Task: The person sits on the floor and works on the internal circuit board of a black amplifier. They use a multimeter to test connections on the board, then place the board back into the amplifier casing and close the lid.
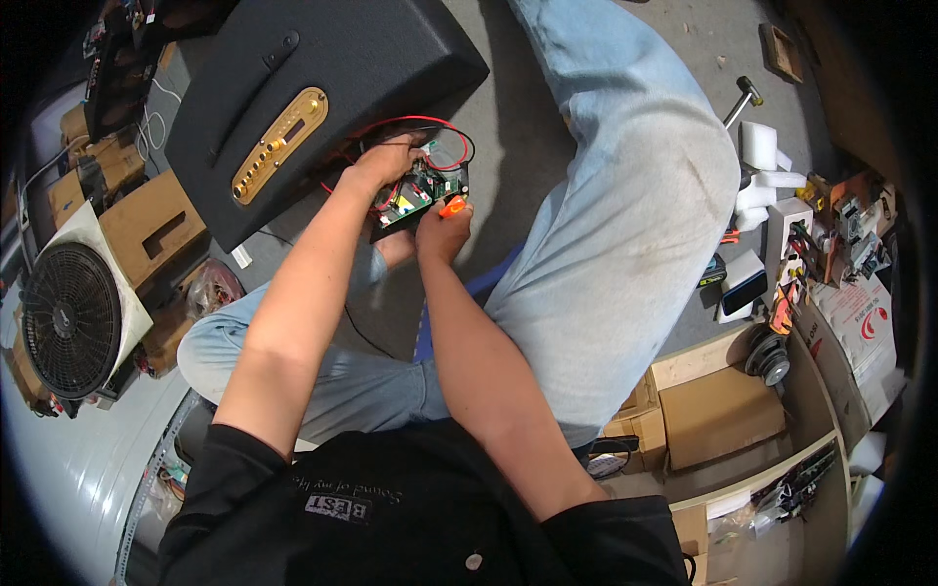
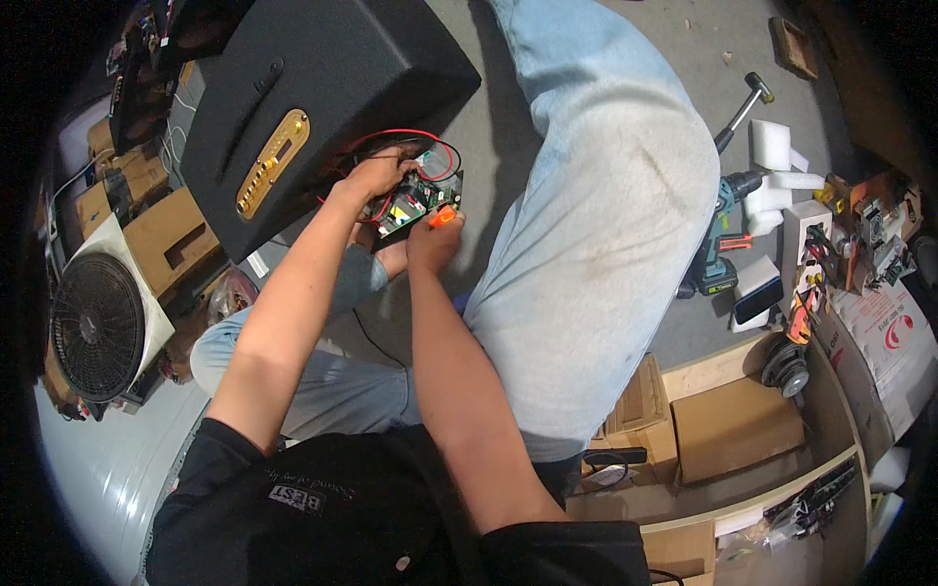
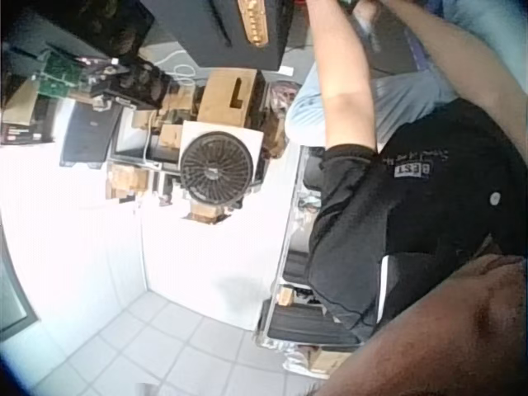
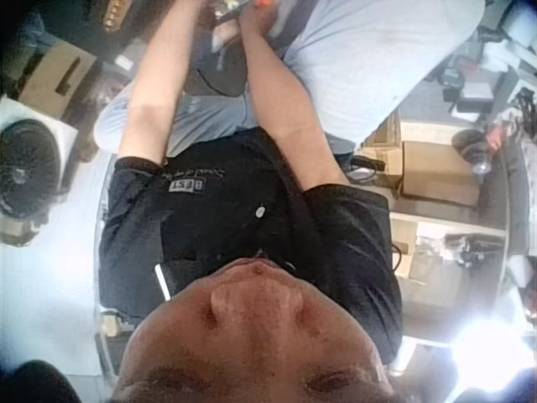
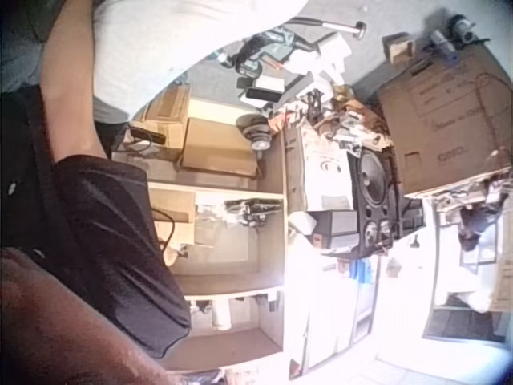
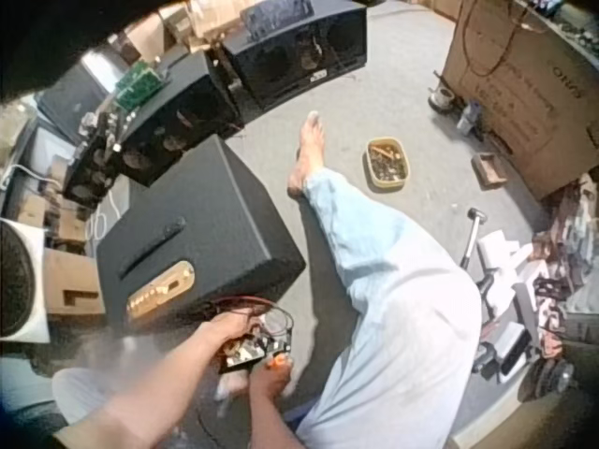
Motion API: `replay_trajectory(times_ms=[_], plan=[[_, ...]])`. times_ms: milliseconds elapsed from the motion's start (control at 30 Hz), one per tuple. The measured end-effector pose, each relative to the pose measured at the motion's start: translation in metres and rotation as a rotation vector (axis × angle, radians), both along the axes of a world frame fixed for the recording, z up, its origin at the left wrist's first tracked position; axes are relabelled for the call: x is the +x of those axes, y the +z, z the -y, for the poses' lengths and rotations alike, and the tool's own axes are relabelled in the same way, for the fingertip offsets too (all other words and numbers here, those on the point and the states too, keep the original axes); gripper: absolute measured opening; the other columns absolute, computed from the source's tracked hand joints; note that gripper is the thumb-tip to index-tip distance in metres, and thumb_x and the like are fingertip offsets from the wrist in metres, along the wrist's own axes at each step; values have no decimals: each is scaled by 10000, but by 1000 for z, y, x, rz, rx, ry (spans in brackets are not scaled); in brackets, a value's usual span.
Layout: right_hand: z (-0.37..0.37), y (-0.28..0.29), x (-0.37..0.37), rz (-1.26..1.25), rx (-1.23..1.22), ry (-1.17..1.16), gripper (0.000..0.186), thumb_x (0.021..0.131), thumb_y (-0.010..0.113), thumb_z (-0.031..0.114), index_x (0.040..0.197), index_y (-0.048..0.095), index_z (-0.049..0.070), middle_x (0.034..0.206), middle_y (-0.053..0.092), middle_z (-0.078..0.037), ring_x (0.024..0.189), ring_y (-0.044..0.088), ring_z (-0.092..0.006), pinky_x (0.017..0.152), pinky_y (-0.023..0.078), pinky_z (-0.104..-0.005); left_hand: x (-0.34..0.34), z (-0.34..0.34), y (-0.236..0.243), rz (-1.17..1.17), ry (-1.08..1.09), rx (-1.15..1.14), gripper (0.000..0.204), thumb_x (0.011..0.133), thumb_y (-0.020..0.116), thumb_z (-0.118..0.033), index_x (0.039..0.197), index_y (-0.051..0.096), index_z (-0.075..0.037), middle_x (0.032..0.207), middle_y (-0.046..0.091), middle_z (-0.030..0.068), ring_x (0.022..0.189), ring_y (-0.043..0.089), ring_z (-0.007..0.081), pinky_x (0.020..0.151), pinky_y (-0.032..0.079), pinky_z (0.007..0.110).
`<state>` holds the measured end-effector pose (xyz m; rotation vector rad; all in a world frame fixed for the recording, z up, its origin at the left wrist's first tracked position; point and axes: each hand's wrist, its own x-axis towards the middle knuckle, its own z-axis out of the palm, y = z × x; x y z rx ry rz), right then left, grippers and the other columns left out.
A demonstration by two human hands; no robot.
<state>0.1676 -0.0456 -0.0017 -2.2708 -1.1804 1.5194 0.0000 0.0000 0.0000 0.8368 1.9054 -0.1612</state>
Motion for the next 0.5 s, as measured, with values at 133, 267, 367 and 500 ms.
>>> replay_trajectory(times_ms=[133,267,367,500], plan=[[6,7,15,43,-9,-3,317,888,685,119,1142,552,-16,1009,691,-323,991,670,-509,852,525,-552,12,-2,4,139,-94,-8,504,1019,575,-307,1501,521,-169,1506,554,138,1389,526,309,1173,395,427],[3,8,7,16,23,32,311,891,685,113,1140,552,-19,1007,694,-317,985,672,-511,854,524,-550,-5,-2,-5,138,-246,24,520,993,604,-253,1492,522,-133,1492,569,131,1375,535,316,1172,397,414],[-1,7,6,10,-24,-8,317,891,689,117,1145,555,-18,1009,694,-319,981,671,-515,856,523,-553,-6,-16,11,208,-155,-20,525,979,616,-255,1476,531,-110,1481,575,129,1383,527,314,1178,391,409],[2,5,2,52,4,3,327,888,699,128,1130,557,-39,1015,688,-321,983,669,-514,863,522,-546,-14,-4,-4,219,-191,42,516,986,596,-293,1461,540,-101,1481,571,134,1385,525,305,1168,405,415]])
